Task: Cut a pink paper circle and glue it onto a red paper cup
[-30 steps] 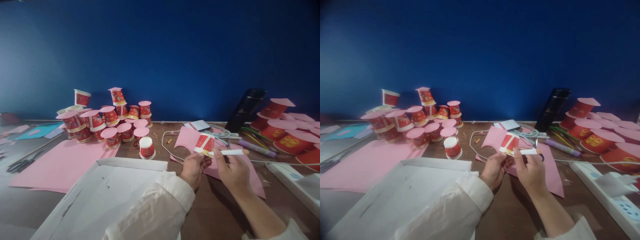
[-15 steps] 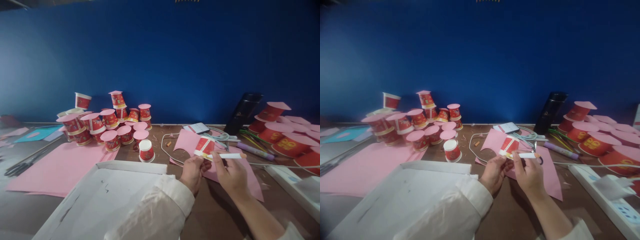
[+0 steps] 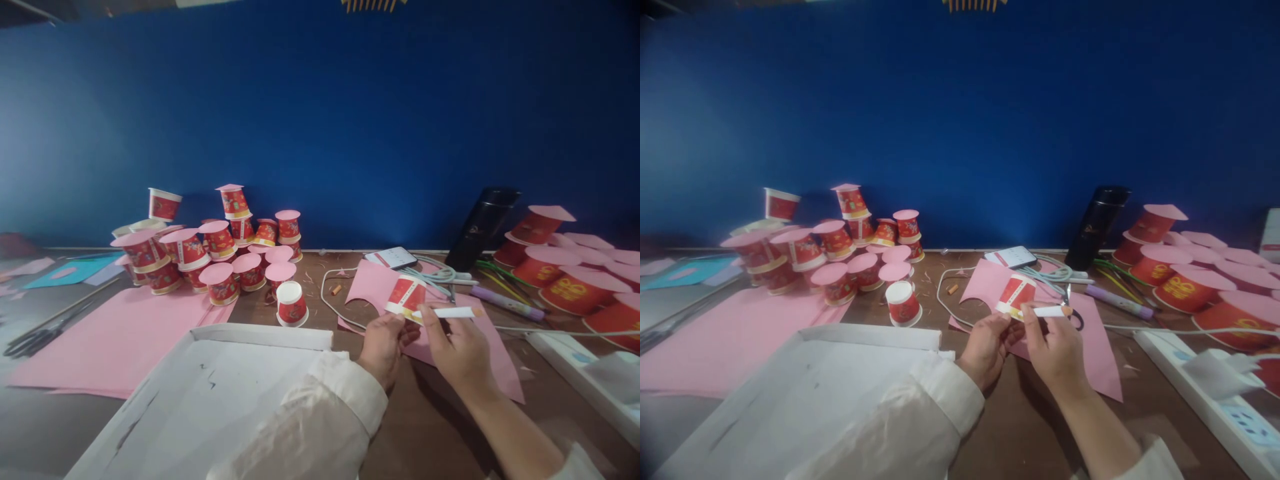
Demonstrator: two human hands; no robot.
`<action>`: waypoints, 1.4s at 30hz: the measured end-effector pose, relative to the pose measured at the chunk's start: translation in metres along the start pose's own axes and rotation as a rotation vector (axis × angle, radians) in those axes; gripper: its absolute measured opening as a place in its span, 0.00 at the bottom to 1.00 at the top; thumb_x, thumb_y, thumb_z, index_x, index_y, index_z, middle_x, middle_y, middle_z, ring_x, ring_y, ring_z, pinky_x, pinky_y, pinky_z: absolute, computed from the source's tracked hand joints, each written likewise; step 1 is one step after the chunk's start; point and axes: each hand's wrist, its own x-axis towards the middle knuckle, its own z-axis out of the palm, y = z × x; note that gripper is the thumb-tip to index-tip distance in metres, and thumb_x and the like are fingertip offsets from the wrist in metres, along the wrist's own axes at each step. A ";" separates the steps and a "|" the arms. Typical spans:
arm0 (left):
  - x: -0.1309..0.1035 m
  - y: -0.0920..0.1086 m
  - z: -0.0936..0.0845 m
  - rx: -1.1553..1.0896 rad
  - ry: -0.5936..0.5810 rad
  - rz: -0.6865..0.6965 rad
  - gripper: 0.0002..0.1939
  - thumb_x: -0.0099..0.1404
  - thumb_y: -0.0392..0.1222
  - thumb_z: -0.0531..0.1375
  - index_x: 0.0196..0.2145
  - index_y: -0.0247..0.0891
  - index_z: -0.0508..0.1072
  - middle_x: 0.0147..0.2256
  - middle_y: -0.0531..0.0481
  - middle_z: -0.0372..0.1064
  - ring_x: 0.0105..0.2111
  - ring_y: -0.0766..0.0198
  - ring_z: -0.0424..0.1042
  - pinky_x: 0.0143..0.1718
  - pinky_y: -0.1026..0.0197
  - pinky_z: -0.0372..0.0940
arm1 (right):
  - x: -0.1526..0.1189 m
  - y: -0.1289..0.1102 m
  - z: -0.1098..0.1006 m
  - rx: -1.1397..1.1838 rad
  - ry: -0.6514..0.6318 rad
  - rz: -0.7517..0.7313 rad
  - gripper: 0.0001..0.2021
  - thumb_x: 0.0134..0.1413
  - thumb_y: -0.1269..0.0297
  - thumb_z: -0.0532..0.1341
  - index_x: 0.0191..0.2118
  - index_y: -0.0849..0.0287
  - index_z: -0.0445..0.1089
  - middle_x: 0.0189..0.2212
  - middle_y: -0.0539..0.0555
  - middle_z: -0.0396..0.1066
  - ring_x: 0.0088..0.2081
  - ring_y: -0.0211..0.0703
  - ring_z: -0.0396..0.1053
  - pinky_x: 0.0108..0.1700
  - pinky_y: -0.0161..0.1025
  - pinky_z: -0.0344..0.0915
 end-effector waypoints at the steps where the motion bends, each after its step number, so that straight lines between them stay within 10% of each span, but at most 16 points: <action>1: 0.000 0.000 0.000 0.001 0.002 0.002 0.12 0.48 0.40 0.69 0.27 0.29 0.75 0.25 0.48 0.69 0.27 0.67 0.69 0.37 0.62 0.64 | 0.000 0.000 0.000 0.005 -0.006 0.007 0.16 0.63 0.54 0.56 0.31 0.57 0.74 0.28 0.57 0.77 0.29 0.46 0.74 0.31 0.39 0.65; 42: 0.005 -0.006 -0.006 0.050 -0.071 0.044 0.20 0.45 0.49 0.73 0.29 0.29 0.77 0.27 0.47 0.71 0.27 0.67 0.67 0.38 0.60 0.64 | 0.002 -0.005 -0.004 0.049 -0.050 -0.014 0.15 0.65 0.56 0.55 0.34 0.58 0.74 0.29 0.55 0.77 0.31 0.44 0.74 0.33 0.37 0.65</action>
